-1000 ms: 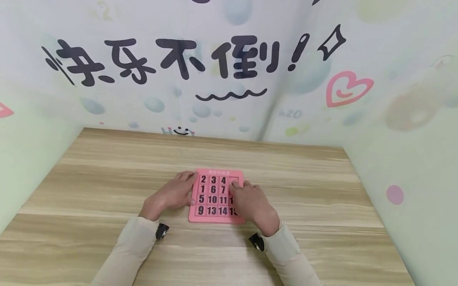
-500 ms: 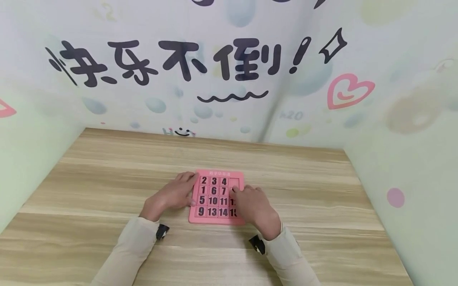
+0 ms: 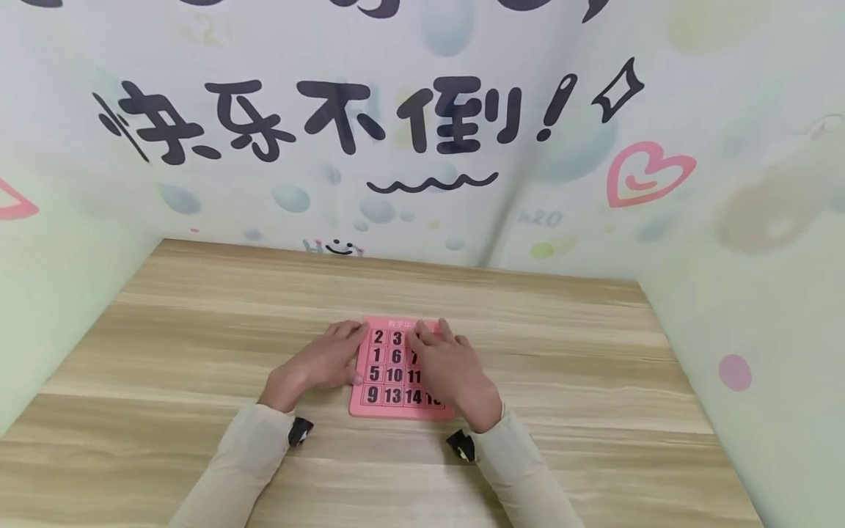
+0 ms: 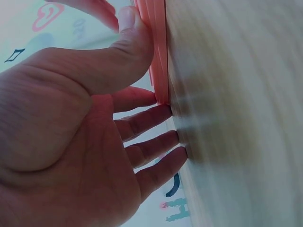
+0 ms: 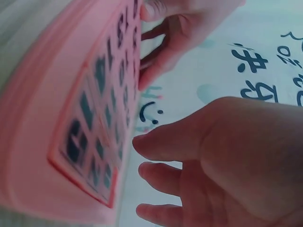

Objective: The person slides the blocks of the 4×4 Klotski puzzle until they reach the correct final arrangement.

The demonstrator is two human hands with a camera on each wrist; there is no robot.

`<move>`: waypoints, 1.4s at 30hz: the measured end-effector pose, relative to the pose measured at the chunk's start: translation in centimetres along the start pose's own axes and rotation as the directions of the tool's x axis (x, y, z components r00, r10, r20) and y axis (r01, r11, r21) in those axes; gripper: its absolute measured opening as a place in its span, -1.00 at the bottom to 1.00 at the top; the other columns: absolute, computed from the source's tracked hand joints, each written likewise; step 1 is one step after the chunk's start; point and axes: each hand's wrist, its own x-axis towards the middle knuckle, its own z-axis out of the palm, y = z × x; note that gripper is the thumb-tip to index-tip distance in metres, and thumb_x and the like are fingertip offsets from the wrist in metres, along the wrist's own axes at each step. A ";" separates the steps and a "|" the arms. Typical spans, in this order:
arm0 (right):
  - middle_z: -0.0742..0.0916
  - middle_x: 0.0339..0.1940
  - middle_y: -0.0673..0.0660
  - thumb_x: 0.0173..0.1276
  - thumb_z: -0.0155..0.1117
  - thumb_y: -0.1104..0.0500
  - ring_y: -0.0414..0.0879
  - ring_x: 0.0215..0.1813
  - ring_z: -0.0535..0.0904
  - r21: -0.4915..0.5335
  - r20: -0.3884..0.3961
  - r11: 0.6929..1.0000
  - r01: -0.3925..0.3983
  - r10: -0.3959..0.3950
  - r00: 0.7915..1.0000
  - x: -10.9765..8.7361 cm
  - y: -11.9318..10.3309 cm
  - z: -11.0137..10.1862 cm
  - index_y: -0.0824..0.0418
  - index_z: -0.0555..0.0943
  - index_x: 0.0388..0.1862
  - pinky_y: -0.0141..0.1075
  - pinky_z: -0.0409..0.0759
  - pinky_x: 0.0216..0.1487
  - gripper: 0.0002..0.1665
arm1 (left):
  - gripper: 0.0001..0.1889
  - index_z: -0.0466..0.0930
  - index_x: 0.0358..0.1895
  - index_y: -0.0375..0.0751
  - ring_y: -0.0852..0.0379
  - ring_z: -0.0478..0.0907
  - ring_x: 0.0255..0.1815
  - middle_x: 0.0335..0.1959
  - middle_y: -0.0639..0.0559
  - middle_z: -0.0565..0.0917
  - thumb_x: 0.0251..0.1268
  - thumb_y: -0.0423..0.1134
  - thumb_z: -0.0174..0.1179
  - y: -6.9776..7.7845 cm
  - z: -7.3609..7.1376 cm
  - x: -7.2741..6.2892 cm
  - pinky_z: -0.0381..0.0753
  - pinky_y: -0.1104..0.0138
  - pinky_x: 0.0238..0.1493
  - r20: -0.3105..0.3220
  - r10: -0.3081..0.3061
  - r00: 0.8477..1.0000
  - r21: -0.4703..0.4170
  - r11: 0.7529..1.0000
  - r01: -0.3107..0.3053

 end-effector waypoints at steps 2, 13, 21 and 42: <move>0.27 0.59 0.06 0.53 -0.17 0.28 0.29 0.59 0.06 -0.016 0.028 1.000 -0.006 0.006 1.000 0.3 -0.2 0.3 0.03 0.24 0.56 0.25 0.25 0.47 -0.37 | -0.09 -0.01 0.57 -0.33 -0.17 -0.04 0.60 0.58 -0.22 0.09 0.26 -0.22 0.34 0.0 0.1 0.0 0.03 -0.05 0.59 0.002 0.000 1.000 -0.008 1.000 0.001; 0.27 0.59 0.11 0.55 -0.13 0.25 0.23 0.59 0.08 -0.038 0.062 0.999 0.012 -0.009 0.998 0.6 -0.4 0.9 0.12 0.21 0.57 0.18 0.27 0.49 -0.38 | -0.09 -0.02 0.56 -0.35 -0.18 -0.04 0.60 0.57 -0.24 0.08 0.26 -0.21 0.33 0.0 0.1 0.0 0.02 -0.05 0.59 0.002 0.009 1.000 -0.001 1.000 -0.009; 0.24 0.60 0.14 0.60 -0.14 0.15 0.24 0.59 0.08 -0.022 0.073 0.999 0.030 -0.029 0.997 0.6 -0.2 1.0 0.17 0.19 0.57 0.21 0.25 0.49 -0.40 | -0.10 -0.02 0.56 -0.35 -0.18 -0.04 0.60 0.57 -0.23 0.09 0.28 -0.21 0.32 0.0 0.0 0.0 0.03 -0.06 0.59 0.007 0.010 1.000 0.006 1.000 -0.010; 0.20 0.61 0.14 0.61 -0.12 -0.02 0.26 0.60 0.02 0.025 0.107 1.000 0.002 -0.004 0.994 0.5 0.6 0.7 0.18 0.17 0.58 0.21 0.15 0.53 -0.35 | -0.07 -0.04 0.57 -0.34 -0.19 -0.05 0.60 0.57 -0.23 0.08 0.26 -0.19 0.33 -0.1 0.0 0.2 0.01 -0.06 0.59 0.010 0.015 1.000 0.015 1.000 -0.015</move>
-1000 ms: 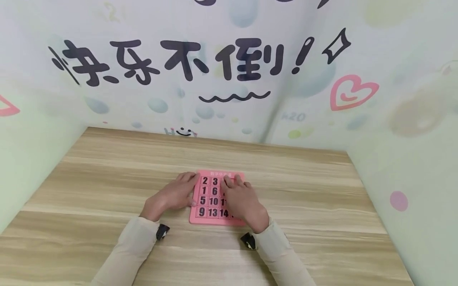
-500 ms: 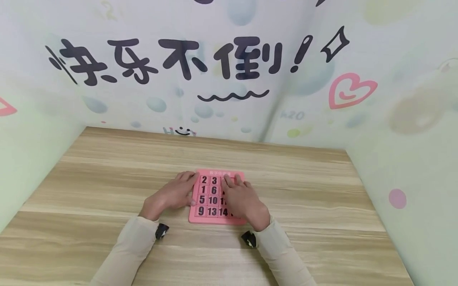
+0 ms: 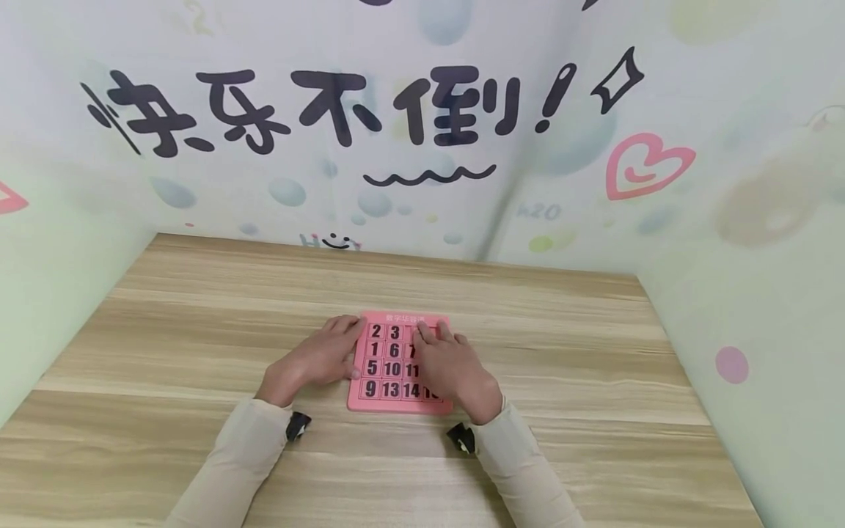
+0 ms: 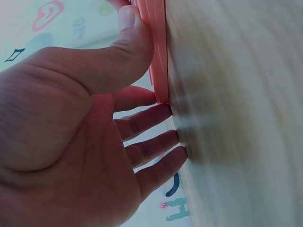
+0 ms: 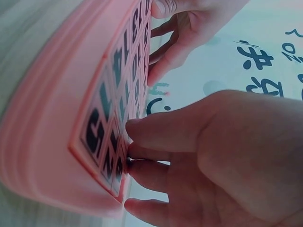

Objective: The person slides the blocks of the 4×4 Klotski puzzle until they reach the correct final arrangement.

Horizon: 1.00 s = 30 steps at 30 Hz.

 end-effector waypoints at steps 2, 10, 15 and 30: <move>0.19 0.61 0.14 0.61 -0.13 -0.02 0.26 0.60 0.01 0.002 0.006 1.000 -0.003 0.003 1.000 0.0 0.1 0.0 0.18 0.16 0.58 0.21 0.15 0.53 -0.34 | -0.07 -0.04 0.57 -0.34 -0.19 -0.05 0.60 0.57 -0.24 0.08 0.26 -0.19 0.33 0.0 0.0 0.0 0.01 -0.06 0.59 0.000 -0.001 1.000 -0.007 1.000 0.001; 0.18 0.61 0.17 0.63 -0.14 -0.03 0.29 0.60 0.01 0.023 0.018 1.000 -0.001 0.001 1.000 -0.3 0.2 -0.3 0.20 0.16 0.58 0.25 0.16 0.51 -0.34 | -0.07 -0.05 0.57 -0.33 -0.18 -0.06 0.60 0.58 -0.22 0.07 0.27 -0.18 0.33 0.0 0.0 -0.1 0.00 -0.05 0.60 0.006 -0.011 1.000 -0.003 1.000 0.011; 0.18 0.61 0.19 0.63 -0.12 -0.02 0.30 0.59 0.01 0.029 0.020 1.000 0.003 -0.003 1.000 -0.4 0.4 -0.5 0.21 0.16 0.58 0.26 0.19 0.49 -0.34 | -0.07 -0.05 0.57 -0.32 -0.17 -0.06 0.61 0.59 -0.21 0.06 0.27 -0.17 0.33 -0.2 0.2 0.1 0.00 -0.05 0.60 0.002 -0.010 1.000 0.002 1.000 0.010; 0.18 0.62 0.18 0.59 -0.06 -0.03 0.31 0.59 0.01 0.055 0.044 0.997 -0.049 0.046 0.998 -0.7 0.8 -0.6 0.19 0.18 0.57 0.25 0.15 0.52 -0.32 | -0.06 -0.06 0.58 -0.30 -0.15 -0.06 0.61 0.59 -0.19 0.06 0.26 -0.17 0.33 -0.1 0.2 0.0 -0.01 -0.03 0.60 0.012 -0.018 1.000 0.009 1.000 0.018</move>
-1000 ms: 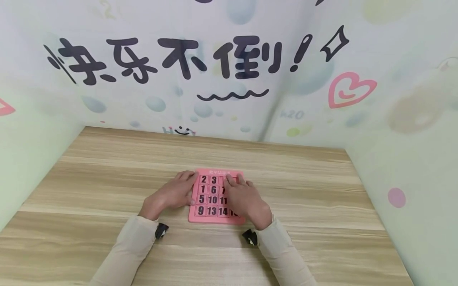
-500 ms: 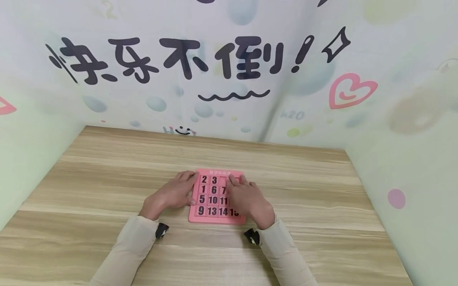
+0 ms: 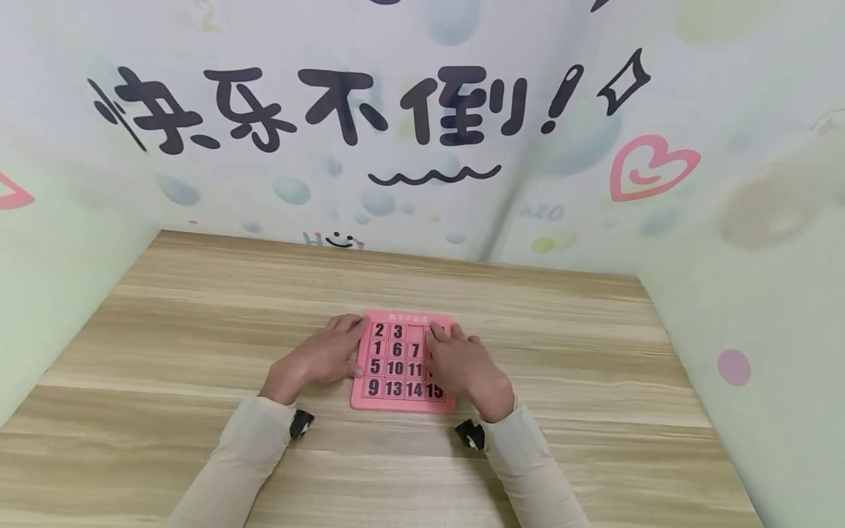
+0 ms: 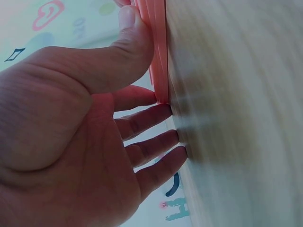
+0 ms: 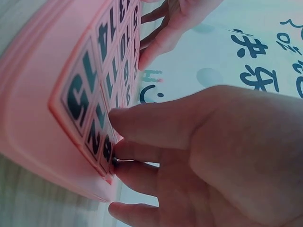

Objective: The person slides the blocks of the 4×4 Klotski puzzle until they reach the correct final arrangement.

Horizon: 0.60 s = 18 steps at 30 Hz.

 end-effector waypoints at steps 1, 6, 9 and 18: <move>0.19 0.61 0.18 0.59 -0.05 -0.03 0.31 0.59 0.02 -0.001 0.000 1.000 -0.004 0.004 1.000 0.0 -0.1 0.0 0.20 0.19 0.57 0.25 0.15 0.52 -0.33 | -0.05 -0.06 0.58 -0.30 -0.15 -0.06 0.61 0.59 -0.19 0.06 0.26 -0.17 0.34 0.0 -0.1 -0.1 -0.01 -0.03 0.60 -0.001 0.001 1.000 0.000 1.000 -0.001; 0.21 0.60 0.20 0.59 -0.05 0.00 0.31 0.59 0.02 -0.014 -0.001 1.000 -0.023 0.023 1.000 -0.2 -0.1 -0.2 0.20 0.22 0.56 0.24 0.14 0.53 -0.35 | -0.05 -0.03 0.56 -0.35 -0.18 -0.03 0.60 0.58 -0.24 0.08 0.22 -0.18 0.36 0.0 -0.2 -0.1 0.00 -0.04 0.60 -0.020 0.027 0.999 0.000 1.000 -0.027; 0.22 0.60 0.22 0.59 -0.03 -0.04 0.33 0.58 0.04 -0.017 -0.029 1.000 -0.010 0.010 1.000 -0.4 0.0 -0.3 0.20 0.22 0.56 0.25 0.15 0.51 -0.33 | -0.05 -0.03 0.57 -0.34 -0.17 -0.03 0.60 0.58 -0.23 0.08 0.23 -0.18 0.35 0.1 -0.1 -0.2 -0.01 -0.02 0.60 -0.017 0.027 0.999 -0.003 1.000 -0.027; 0.28 0.57 0.19 0.53 0.01 -0.19 0.34 0.56 0.10 -0.022 -0.172 0.994 0.107 -0.110 0.979 0.2 -1.6 0.2 0.19 0.23 0.55 0.25 0.19 0.50 -0.22 | -0.05 -0.04 0.57 -0.34 -0.18 -0.02 0.59 0.57 -0.23 0.10 0.22 -0.19 0.36 0.0 -0.1 -0.3 0.02 -0.03 0.60 -0.015 0.018 1.000 -0.009 1.000 -0.018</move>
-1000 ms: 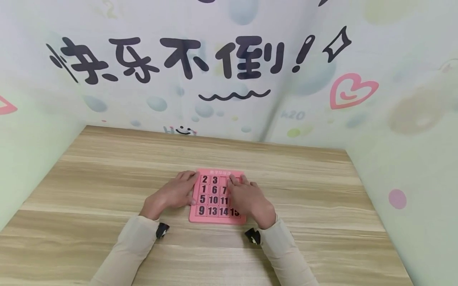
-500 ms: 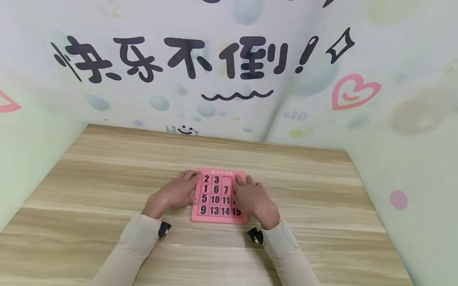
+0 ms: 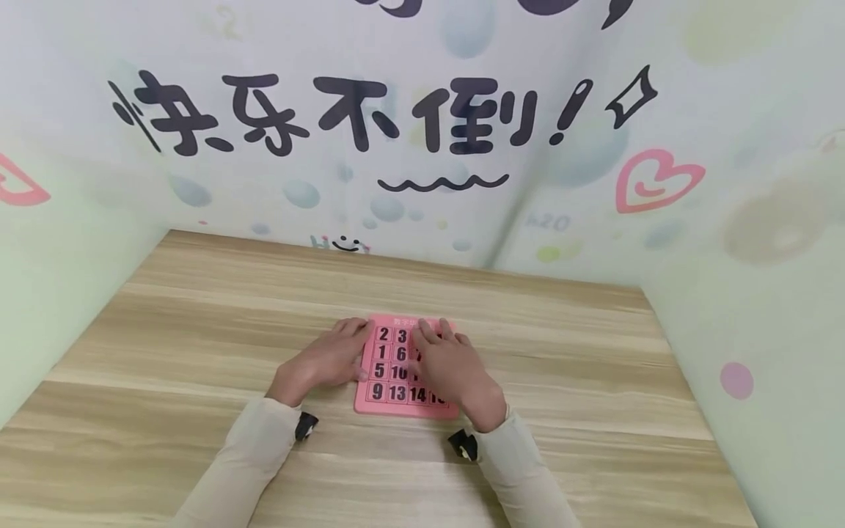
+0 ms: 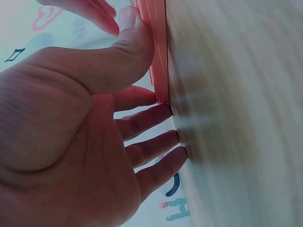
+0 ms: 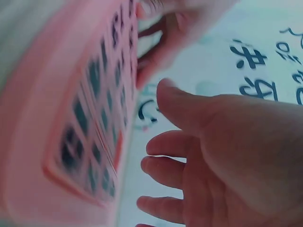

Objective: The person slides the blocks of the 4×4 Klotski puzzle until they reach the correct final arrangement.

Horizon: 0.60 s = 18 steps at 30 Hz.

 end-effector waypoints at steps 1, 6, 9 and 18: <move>0.28 0.57 0.19 0.54 0.00 -0.20 0.34 0.56 0.09 -0.008 0.004 1.000 0.009 -0.009 1.000 0.2 -0.3 0.2 0.19 0.23 0.56 0.24 0.18 0.51 -0.23 | -0.05 -0.05 0.57 -0.33 -0.17 -0.02 0.59 0.57 -0.22 0.10 0.23 -0.19 0.36 0.0 0.0 0.0 0.01 -0.03 0.60 0.002 -0.002 1.000 0.003 1.000 0.002; 0.25 0.59 0.13 0.52 -0.01 -0.24 0.30 0.59 0.04 -0.019 0.040 1.000 -0.002 0.003 0.999 0.8 -1.5 0.9 0.12 0.22 0.56 0.21 0.13 0.54 -0.22 | -0.06 -0.03 0.57 -0.33 -0.18 -0.02 0.59 0.57 -0.22 0.10 0.24 -0.18 0.35 -0.1 0.1 0.1 0.02 -0.04 0.59 0.005 0.007 1.000 0.019 1.000 -0.007; 0.28 0.58 0.12 0.50 -0.01 -0.27 0.27 0.60 0.04 -0.037 0.045 0.999 -0.001 0.003 0.999 1.0 -1.8 1.2 0.10 0.24 0.56 0.22 0.15 0.53 -0.21 | -0.07 -0.02 0.57 -0.34 -0.18 -0.01 0.59 0.57 -0.22 0.11 0.26 -0.17 0.34 -0.1 0.1 0.1 0.04 -0.05 0.59 0.000 0.011 1.000 0.031 0.999 -0.011; 0.30 0.58 0.09 0.52 -0.06 -0.28 0.23 0.60 0.07 -0.053 0.070 0.999 -0.005 0.008 0.998 1.2 -1.6 1.4 0.10 0.27 0.55 0.21 0.15 0.53 -0.22 | -0.09 0.00 0.56 -0.36 -0.19 0.00 0.59 0.56 -0.23 0.13 0.27 -0.18 0.33 -0.1 0.0 -0.1 0.06 -0.05 0.59 -0.006 0.013 1.000 0.029 0.999 -0.012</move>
